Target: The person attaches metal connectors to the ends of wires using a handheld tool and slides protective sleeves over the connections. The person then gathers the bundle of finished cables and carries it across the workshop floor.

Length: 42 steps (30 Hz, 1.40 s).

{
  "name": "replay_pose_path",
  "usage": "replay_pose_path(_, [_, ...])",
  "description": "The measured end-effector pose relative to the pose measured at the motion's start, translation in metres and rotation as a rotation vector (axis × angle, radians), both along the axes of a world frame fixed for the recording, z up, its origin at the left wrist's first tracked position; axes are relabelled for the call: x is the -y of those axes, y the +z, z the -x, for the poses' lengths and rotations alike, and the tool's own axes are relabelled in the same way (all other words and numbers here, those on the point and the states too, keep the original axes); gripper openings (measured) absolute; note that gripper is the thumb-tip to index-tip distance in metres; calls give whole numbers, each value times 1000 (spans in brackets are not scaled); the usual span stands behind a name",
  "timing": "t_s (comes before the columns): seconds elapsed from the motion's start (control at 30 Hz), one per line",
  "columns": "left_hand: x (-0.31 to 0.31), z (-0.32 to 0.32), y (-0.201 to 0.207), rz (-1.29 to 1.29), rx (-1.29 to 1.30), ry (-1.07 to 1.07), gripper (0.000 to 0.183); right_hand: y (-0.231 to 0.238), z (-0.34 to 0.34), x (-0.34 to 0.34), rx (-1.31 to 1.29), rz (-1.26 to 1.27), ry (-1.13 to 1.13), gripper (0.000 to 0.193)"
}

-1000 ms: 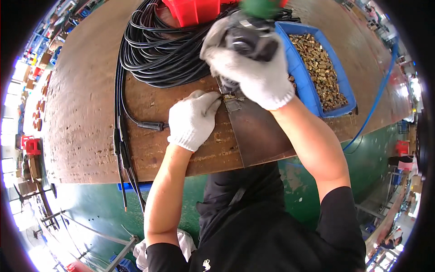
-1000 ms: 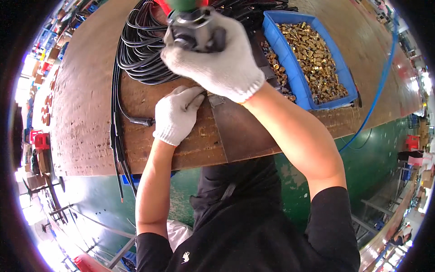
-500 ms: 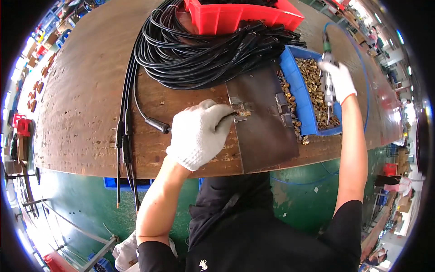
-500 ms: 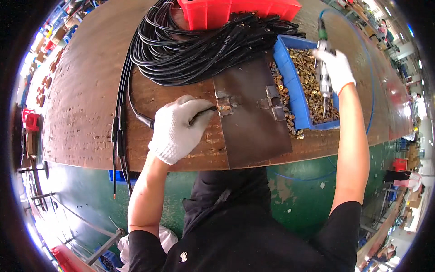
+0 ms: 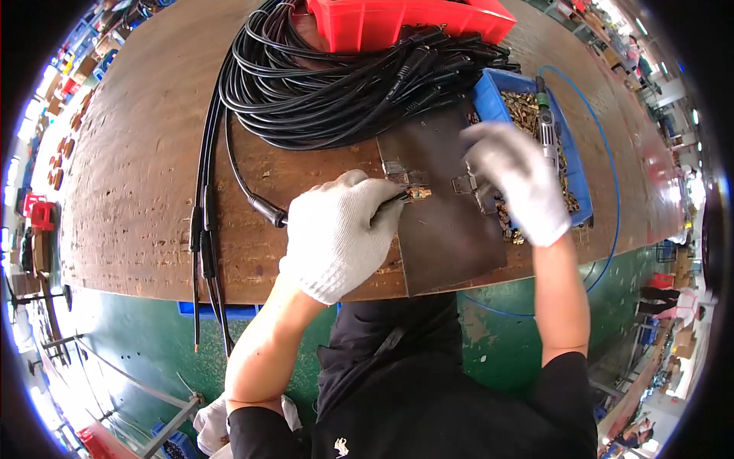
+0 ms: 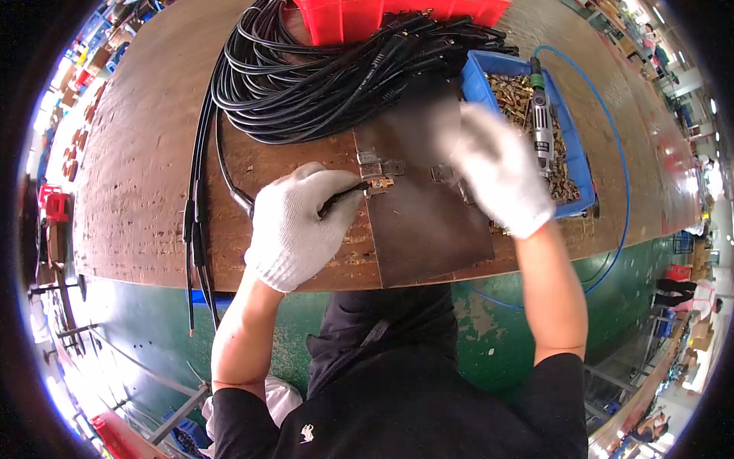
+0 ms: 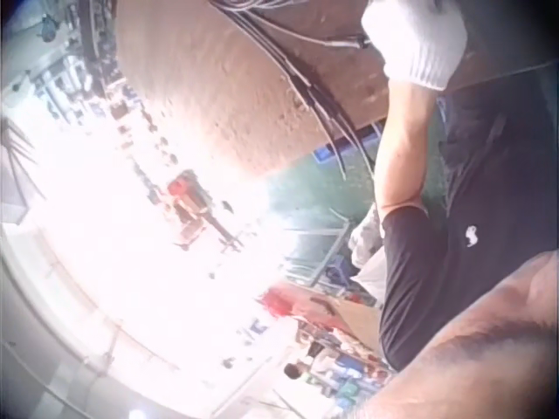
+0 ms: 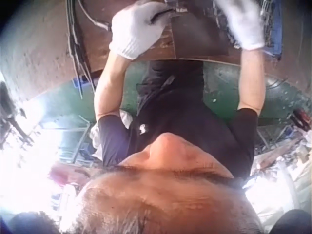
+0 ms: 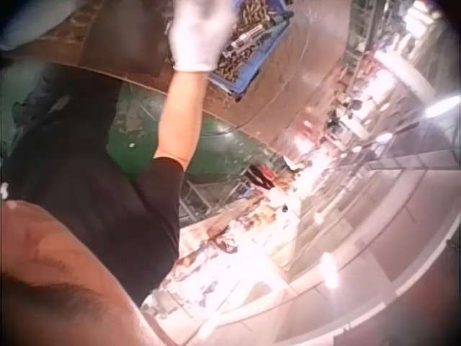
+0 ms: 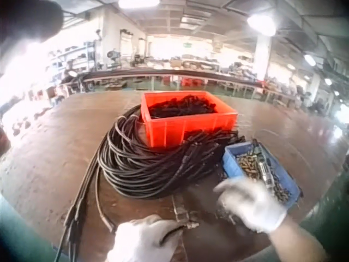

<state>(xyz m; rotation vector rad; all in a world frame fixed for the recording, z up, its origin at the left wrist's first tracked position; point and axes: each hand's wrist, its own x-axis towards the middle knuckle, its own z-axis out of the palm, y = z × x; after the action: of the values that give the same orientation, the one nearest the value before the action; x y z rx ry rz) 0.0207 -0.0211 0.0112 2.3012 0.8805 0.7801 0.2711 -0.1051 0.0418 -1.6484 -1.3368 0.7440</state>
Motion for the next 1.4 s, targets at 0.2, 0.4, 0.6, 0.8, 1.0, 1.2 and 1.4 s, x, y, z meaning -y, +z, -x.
replay_pose_path(0.2, [4, -4, 1, -1, 19, -5, 16, -46, 53, 5, -501, 34, 95, 18])
replay_pose_path(0.4, [7, 3, 4, -117, 24, -68, 18, -47, 52, 10, -824, 32, 62, 17])
replay_pose_path(0.6, [10, 4, 6, -217, -39, -105, 20, -44, 53, 12, -966, 57, 50, 18])
replay_pose_path(0.8, [-12, 35, 6, -169, -121, 81, 44, -18, 44, -9, -723, -40, -123, 20])
replay_pose_path(1.0, [-41, 65, 0, -282, -292, 195, 58, 17, 35, -13, -752, -160, -29, 19])
replay_pose_path(1.2, [-54, 53, -8, -358, -186, 168, 42, 35, 44, -6, -747, -177, -14, 19])
replay_pose_path(1.4, [-39, 50, 6, -315, -70, 93, 38, 38, 59, 13, -538, -247, 60, 14])
